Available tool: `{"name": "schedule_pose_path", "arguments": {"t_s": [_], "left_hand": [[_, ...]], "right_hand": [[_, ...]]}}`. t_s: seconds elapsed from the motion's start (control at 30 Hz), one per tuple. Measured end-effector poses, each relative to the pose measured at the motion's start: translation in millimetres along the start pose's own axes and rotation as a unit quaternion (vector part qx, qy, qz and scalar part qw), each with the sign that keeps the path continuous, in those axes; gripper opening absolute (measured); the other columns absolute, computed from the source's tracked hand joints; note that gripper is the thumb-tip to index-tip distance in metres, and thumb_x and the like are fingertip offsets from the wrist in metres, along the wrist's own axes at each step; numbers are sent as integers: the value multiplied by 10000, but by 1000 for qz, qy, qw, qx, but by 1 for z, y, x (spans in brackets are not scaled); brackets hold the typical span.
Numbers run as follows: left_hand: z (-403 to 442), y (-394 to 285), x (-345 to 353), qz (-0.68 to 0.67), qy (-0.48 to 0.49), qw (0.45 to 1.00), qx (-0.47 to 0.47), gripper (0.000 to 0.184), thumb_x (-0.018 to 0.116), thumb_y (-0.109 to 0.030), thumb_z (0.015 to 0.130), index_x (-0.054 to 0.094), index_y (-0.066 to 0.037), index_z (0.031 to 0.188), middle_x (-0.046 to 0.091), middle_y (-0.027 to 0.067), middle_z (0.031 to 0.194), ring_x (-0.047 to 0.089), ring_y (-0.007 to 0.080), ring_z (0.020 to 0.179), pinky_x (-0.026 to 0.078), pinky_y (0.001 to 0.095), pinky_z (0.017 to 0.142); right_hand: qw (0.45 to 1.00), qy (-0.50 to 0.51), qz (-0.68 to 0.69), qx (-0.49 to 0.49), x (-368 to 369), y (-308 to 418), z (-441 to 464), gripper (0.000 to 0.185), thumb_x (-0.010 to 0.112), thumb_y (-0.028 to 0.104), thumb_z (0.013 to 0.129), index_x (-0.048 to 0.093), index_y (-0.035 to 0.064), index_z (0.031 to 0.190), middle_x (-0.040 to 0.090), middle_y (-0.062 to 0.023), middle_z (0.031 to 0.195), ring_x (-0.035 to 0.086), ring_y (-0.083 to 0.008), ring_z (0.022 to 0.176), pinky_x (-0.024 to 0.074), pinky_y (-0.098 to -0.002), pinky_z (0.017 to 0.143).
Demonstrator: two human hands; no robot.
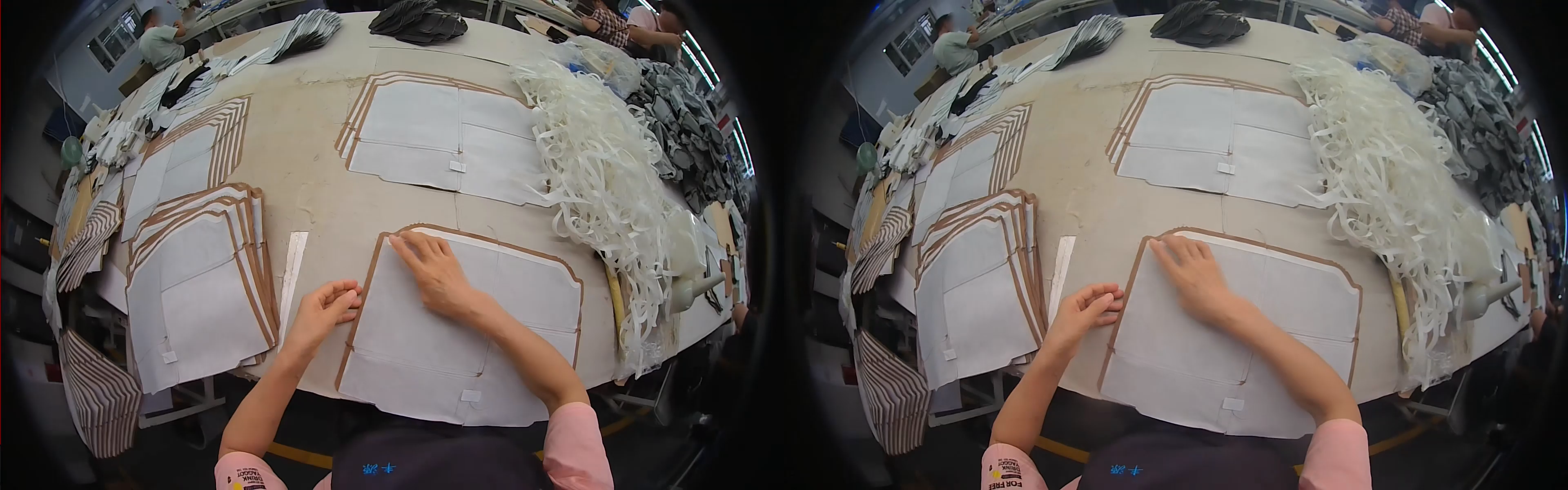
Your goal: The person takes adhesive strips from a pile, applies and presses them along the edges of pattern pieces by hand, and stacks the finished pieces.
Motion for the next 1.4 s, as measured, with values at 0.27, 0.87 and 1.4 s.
{"name": "schedule_pose_path", "arguments": {"t_s": [0.27, 0.87, 1.4], "left_hand": [[-24, 27, 16, 203, 38, 975, 83, 342, 663, -262, 949, 635, 29, 1125, 677, 125, 841, 655, 163, 765, 501, 319, 679], [-207, -56, -232, 151, -318, 913, 206, 241, 715, -29, 884, 707, 8, 1122, 680, 11, 1006, 583, 87, 950, 461, 243, 841], [-252, 99, -586, 116, -426, 897, 24, 271, 691, -139, 910, 665, 35, 1117, 690, 42, 962, 619, 129, 847, 478, 266, 769]], "right_hand": [[827, -182, -204, 492, -130, -82, -283, 420, 683, 148, 873, 575, -20, 1242, 564, -218, 1192, 540, -392, 1119, 447, -450, 948], [744, -158, 577, 296, -25, 39, -46, 728, 719, -28, 821, 374, 36, 1460, 633, -36, 914, 630, -103, 835, 492, -237, 745], [957, -172, 233, 30, 47, 59, 122, 187, 653, 50, 829, 666, 28, 1014, 637, -148, 982, 609, -329, 958, 490, -430, 848]]}}
Point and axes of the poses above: each hand's wrist, its own z-axis towards the middle knuckle, its own x-axis out of the palm, y = z × x, the point moved 9 cm from there along z, towards the middle knuckle
